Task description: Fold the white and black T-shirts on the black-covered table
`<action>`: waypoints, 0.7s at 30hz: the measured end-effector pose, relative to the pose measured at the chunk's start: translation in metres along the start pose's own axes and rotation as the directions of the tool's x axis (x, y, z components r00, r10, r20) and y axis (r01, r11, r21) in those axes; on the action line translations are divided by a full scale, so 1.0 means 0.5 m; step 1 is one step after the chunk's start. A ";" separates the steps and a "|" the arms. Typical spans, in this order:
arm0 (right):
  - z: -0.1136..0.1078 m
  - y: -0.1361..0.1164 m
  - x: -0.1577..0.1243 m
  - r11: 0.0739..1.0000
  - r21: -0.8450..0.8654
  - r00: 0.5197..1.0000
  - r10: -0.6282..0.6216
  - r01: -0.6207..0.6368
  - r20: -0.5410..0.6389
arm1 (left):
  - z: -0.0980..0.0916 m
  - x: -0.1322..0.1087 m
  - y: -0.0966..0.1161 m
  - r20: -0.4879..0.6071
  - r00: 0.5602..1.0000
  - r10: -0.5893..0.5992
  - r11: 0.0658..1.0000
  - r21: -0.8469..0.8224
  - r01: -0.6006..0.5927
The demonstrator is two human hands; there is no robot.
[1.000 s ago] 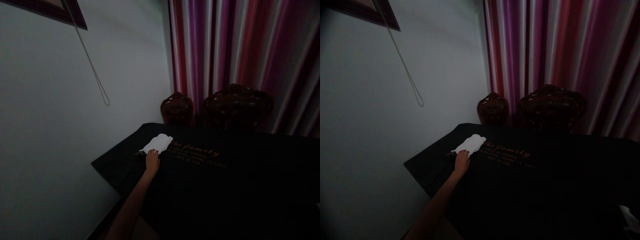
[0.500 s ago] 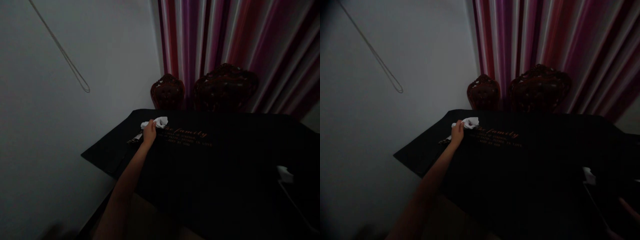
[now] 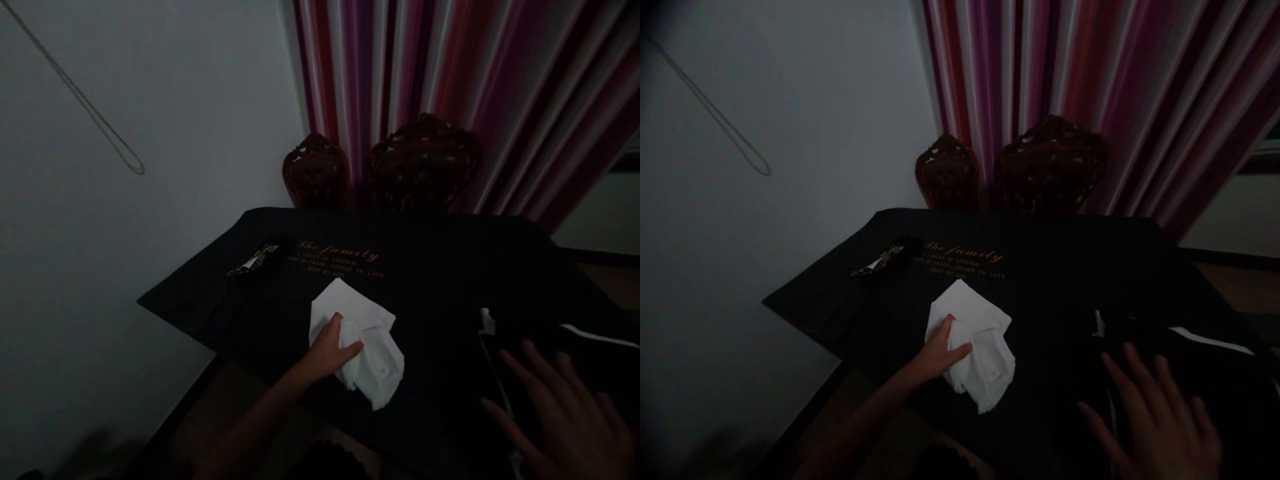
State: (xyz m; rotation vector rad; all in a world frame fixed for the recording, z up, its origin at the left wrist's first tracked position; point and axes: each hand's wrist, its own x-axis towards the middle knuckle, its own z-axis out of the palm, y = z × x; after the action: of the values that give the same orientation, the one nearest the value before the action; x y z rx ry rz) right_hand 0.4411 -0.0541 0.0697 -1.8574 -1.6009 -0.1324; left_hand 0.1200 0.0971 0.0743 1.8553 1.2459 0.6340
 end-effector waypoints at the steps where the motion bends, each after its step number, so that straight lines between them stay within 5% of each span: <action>1: 0.010 -0.018 -0.002 0.997 0.002 0.996 -0.080 0.080 0.048 | 0.005 -0.002 0.013 -0.002 1.000 -0.018 0.996 -0.088 0.018; 4: 0.052 -0.075 -0.006 0.955 0.103 0.935 -0.295 0.279 0.199 | 0.014 -0.008 0.055 -0.083 0.985 -0.151 0.887 -0.450 0.098; 7: 0.094 -0.118 -0.005 0.934 0.241 0.930 -0.312 0.262 0.197 | 0.011 -0.019 0.107 -0.051 0.952 -0.302 0.587 -0.797 0.144; 10: 0.100 -0.130 0.007 0.902 0.397 0.957 -0.247 0.170 0.151 | -0.013 -0.037 0.156 0.046 0.991 -0.122 0.424 -0.901 0.094; 12: 0.075 -0.125 0.028 0.878 0.477 0.980 -0.120 0.031 0.156 | -0.039 -0.054 0.175 0.016 0.999 -0.027 0.495 -0.868 0.027; 16: -0.010 -0.120 0.108 0.817 0.541 0.963 0.060 -0.200 0.264 | -0.091 -0.079 0.175 -0.116 0.993 0.027 0.924 -0.376 -0.069; 18: -0.042 -0.126 0.157 0.785 0.578 0.952 0.046 -0.222 0.303 | -0.104 -0.082 0.165 -0.073 0.993 0.092 0.989 -0.110 -0.100; 21: -0.052 -0.143 0.221 0.755 0.627 0.960 0.015 -0.194 0.279 | -0.098 -0.074 0.155 0.063 0.985 0.158 0.987 0.011 -0.159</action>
State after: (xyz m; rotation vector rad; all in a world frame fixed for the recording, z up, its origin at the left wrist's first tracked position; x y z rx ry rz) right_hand 0.4118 0.0260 0.1730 -1.4279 -1.4393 0.6730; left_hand 0.1089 0.0641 0.1669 1.9863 1.0733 0.6478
